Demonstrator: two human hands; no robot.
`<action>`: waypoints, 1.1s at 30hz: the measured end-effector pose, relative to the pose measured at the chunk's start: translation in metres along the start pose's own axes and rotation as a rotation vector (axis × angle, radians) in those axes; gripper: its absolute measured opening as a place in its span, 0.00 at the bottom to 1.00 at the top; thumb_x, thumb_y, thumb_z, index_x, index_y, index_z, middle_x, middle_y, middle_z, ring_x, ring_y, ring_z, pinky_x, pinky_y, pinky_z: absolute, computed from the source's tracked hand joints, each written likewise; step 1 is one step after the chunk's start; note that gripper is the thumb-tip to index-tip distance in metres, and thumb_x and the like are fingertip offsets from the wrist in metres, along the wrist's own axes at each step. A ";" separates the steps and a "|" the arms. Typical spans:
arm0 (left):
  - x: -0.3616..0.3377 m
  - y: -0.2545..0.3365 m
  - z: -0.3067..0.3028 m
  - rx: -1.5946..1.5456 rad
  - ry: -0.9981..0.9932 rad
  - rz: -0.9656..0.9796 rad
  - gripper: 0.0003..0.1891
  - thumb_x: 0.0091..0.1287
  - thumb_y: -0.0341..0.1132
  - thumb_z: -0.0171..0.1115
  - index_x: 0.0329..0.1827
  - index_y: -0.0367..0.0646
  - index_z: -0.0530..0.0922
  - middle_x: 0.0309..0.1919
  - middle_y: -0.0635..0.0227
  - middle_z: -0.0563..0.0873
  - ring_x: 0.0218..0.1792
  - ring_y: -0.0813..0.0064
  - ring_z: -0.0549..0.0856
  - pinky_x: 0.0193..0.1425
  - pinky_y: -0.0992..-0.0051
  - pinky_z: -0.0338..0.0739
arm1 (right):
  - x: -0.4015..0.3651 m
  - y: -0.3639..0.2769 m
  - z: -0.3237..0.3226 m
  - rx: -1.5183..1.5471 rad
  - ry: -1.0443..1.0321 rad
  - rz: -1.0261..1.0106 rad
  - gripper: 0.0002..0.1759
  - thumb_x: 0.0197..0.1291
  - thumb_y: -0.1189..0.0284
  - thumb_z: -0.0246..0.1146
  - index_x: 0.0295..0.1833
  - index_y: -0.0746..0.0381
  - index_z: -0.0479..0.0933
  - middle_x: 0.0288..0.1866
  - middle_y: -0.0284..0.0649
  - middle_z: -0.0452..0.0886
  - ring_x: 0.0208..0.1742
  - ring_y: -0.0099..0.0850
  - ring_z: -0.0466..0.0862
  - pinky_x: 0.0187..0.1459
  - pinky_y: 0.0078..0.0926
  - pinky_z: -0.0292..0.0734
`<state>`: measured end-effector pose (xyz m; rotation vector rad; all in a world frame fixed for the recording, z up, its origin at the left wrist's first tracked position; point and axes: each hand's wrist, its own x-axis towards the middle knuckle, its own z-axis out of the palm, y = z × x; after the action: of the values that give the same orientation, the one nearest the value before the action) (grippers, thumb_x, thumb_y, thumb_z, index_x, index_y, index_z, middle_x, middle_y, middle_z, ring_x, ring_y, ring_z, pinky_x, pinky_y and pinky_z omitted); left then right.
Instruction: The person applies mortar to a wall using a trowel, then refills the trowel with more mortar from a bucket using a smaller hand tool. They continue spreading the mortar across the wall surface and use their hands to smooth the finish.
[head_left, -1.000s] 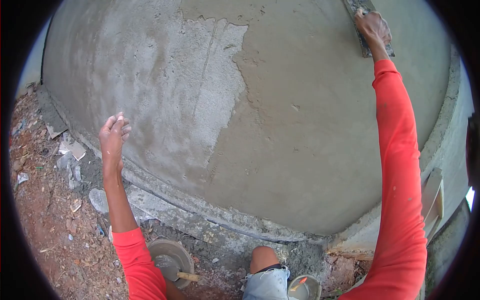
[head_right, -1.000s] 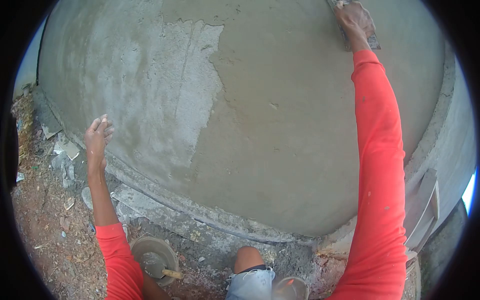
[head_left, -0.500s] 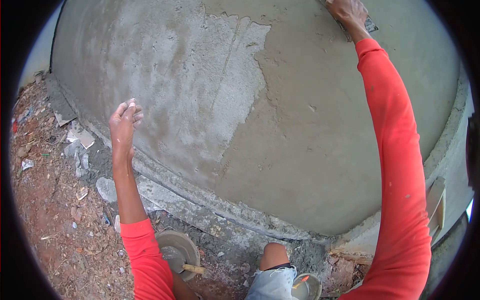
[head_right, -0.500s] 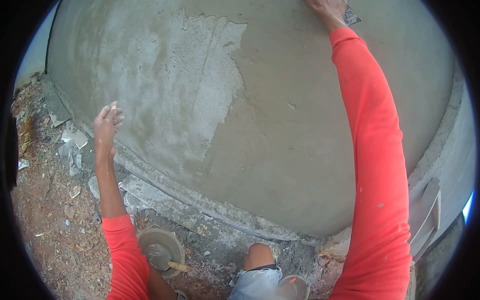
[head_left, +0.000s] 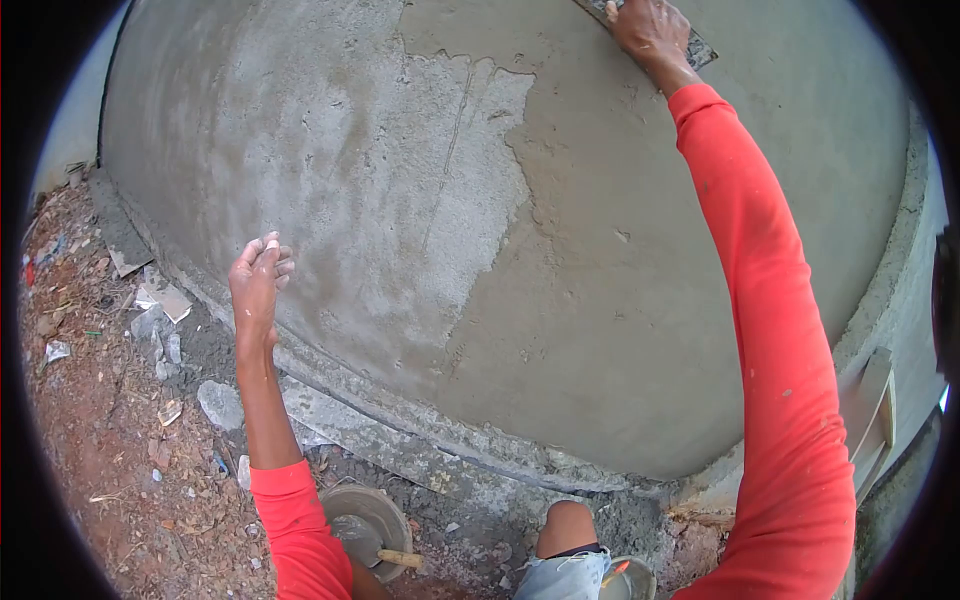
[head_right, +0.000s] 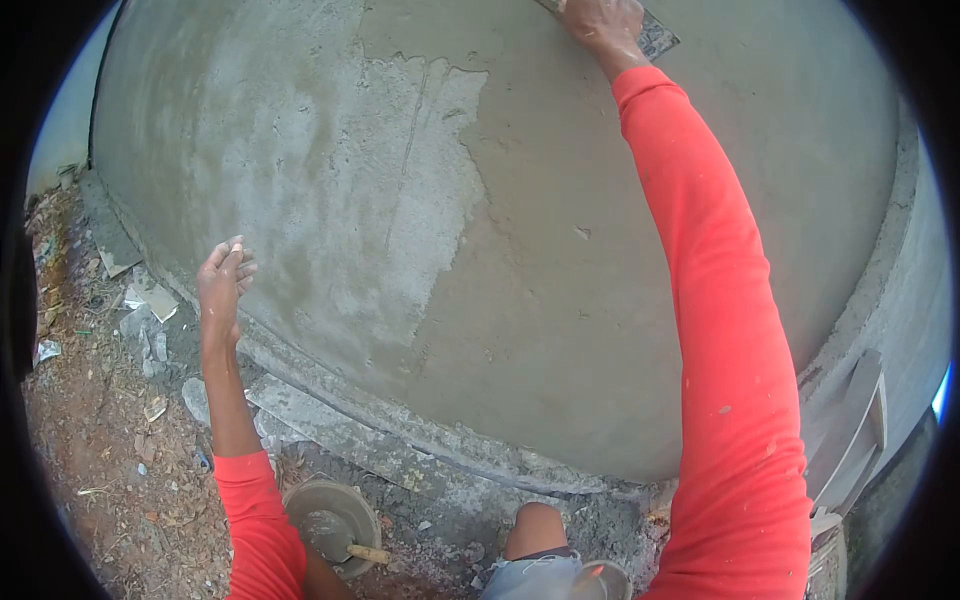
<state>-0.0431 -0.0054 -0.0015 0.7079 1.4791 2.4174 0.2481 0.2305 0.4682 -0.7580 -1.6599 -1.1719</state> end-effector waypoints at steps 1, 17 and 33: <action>0.003 -0.003 -0.002 -0.007 0.006 0.005 0.17 0.85 0.42 0.63 0.68 0.42 0.86 0.48 0.70 0.91 0.45 0.82 0.86 0.52 0.76 0.77 | 0.007 0.017 -0.002 -0.015 0.053 0.049 0.26 0.74 0.53 0.64 0.45 0.68 0.92 0.44 0.58 0.93 0.51 0.54 0.95 0.54 0.52 0.89; 0.001 -0.014 0.008 0.026 -0.082 -0.051 0.21 0.86 0.45 0.63 0.74 0.45 0.85 0.53 0.70 0.89 0.49 0.79 0.85 0.56 0.74 0.78 | -0.170 0.041 -0.005 -0.015 -0.193 -0.263 0.31 0.76 0.46 0.68 0.37 0.68 0.84 0.26 0.56 0.87 0.32 0.58 0.91 0.38 0.55 0.86; -0.025 -0.014 0.045 -0.003 -0.092 -0.039 0.19 0.85 0.42 0.64 0.71 0.44 0.86 0.49 0.72 0.90 0.46 0.82 0.85 0.53 0.76 0.78 | -0.124 0.296 -0.074 -0.252 -0.061 0.781 0.38 0.70 0.38 0.63 0.58 0.63 0.92 0.61 0.56 0.93 0.64 0.56 0.92 0.65 0.53 0.85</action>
<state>0.0002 0.0250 -0.0039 0.7712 1.4394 2.3256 0.5751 0.2697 0.4669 -1.4456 -1.0840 -0.7903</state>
